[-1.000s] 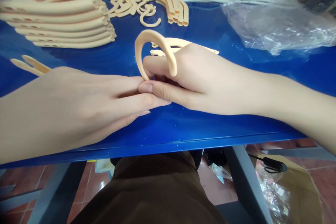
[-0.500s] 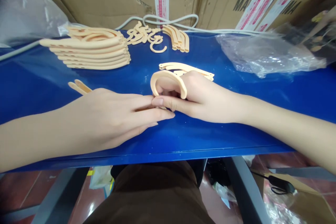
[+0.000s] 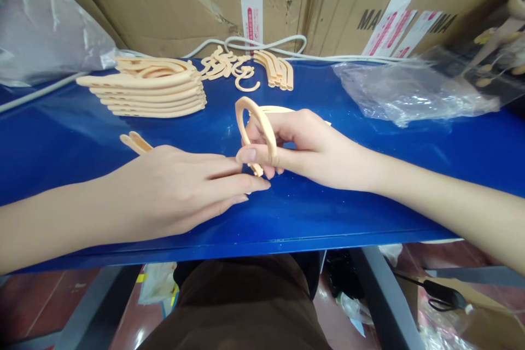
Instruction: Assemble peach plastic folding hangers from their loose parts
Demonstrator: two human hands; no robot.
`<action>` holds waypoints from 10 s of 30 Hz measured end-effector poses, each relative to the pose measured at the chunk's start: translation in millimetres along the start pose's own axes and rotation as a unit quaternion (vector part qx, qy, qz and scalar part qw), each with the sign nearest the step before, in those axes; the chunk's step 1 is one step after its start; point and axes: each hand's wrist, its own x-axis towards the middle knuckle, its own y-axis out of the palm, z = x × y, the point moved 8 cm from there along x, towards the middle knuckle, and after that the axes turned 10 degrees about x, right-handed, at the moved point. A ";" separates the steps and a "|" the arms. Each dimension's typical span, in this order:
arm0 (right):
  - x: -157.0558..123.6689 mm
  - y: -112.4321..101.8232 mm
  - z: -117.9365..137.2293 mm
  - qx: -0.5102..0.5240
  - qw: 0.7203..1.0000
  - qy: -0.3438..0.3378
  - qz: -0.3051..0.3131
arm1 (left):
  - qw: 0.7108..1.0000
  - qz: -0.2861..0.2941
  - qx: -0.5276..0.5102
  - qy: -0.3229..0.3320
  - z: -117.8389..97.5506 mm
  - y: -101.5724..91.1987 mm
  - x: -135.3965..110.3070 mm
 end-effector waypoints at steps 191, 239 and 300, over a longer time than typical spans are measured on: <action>-1.0 -7.0 -10.7 -0.061 0.997 0.046 0.004 | 0.993 0.014 -0.076 -0.086 19.6 1.1 -0.7; -7.4 3.1 1.6 -0.255 0.965 -0.001 0.061 | 0.994 0.055 -0.051 -0.084 19.9 9.7 -2.7; 3.9 -7.3 -22.1 0.159 0.977 0.128 -0.063 | 0.993 0.060 -0.044 -0.092 16.5 10.6 1.3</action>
